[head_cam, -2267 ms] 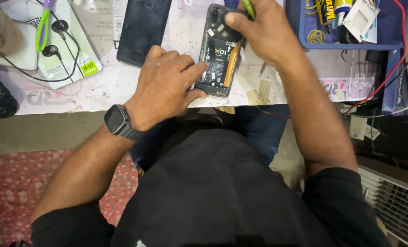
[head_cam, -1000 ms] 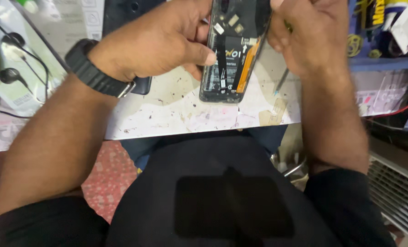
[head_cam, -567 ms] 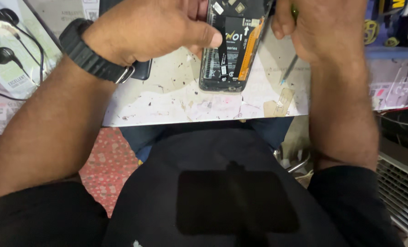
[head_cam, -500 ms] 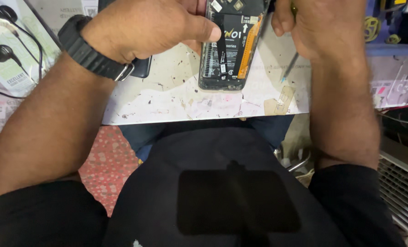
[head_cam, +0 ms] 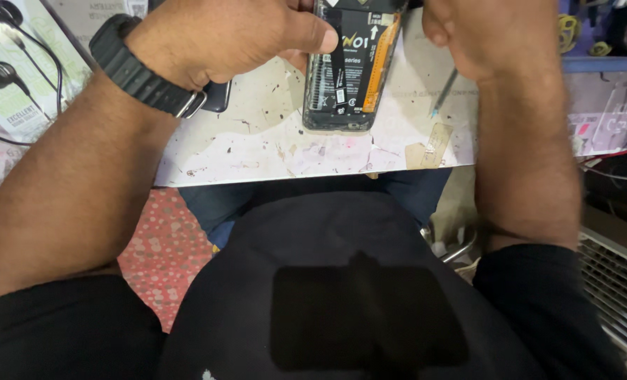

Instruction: The person uses a plastic card to pry open the back cover of a black smartphone, then removes the cover to expose the battery and internal components. They repeat the same prying and removal steps on a second phone, then use a small screwdriver to work on the internals of the second phone.

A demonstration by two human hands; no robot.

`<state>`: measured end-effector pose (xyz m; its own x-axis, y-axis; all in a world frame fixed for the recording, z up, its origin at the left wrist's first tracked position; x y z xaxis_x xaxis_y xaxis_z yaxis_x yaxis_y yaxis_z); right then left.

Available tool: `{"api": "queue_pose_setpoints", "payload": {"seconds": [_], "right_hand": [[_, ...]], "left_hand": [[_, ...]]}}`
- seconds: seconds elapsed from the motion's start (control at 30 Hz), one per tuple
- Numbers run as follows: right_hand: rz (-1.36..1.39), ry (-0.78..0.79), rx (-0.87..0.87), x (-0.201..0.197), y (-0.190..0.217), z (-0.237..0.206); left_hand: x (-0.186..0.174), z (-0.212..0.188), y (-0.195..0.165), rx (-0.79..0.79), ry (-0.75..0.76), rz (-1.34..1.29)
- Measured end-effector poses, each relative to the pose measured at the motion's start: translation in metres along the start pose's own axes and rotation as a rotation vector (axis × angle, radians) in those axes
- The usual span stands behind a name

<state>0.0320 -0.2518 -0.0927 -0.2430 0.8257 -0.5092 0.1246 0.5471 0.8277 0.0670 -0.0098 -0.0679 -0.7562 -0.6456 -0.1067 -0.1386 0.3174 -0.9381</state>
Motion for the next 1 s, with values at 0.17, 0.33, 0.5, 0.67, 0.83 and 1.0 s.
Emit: {"api": "queue_pose_setpoints", "payload": {"seconds": [0.17,0.33,0.5,0.67,0.83,1.0], "right_hand": [[0.222,0.287,-0.138,0.015,0.068,0.000],[0.564,0.249,-0.190,0.019,0.093,-0.002],[0.631,0.215,-0.252,0.015,0.090,-0.003],[0.630,0.231,-0.213,0.012,0.085,-0.004],[0.596,0.205,-0.194,0.013,0.083,-0.004],[0.587,0.176,-0.215,0.012,0.081,-0.004]], "left_hand": [[-0.002,0.001,-0.004,0.110,0.076,-0.366],[-0.001,0.001,-0.014,0.233,0.190,-0.593],[0.004,0.001,-0.016,0.256,0.219,-0.576],[0.003,0.000,-0.019,0.283,0.147,-0.506],[0.004,-0.002,-0.024,0.280,0.114,-0.485],[0.004,-0.005,-0.026,0.330,0.139,-0.484]]}}
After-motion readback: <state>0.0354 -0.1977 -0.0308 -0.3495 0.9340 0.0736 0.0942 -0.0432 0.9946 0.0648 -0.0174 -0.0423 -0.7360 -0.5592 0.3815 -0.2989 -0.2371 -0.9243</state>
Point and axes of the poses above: each hand's wrist, its own z-axis towards the middle knuckle, its own x-axis out of the palm, y = z × x, the point moved 6 cm from there along z, towards the middle knuckle, and after that the axes turned 6 degrees about -z, right-handed, at the moved point
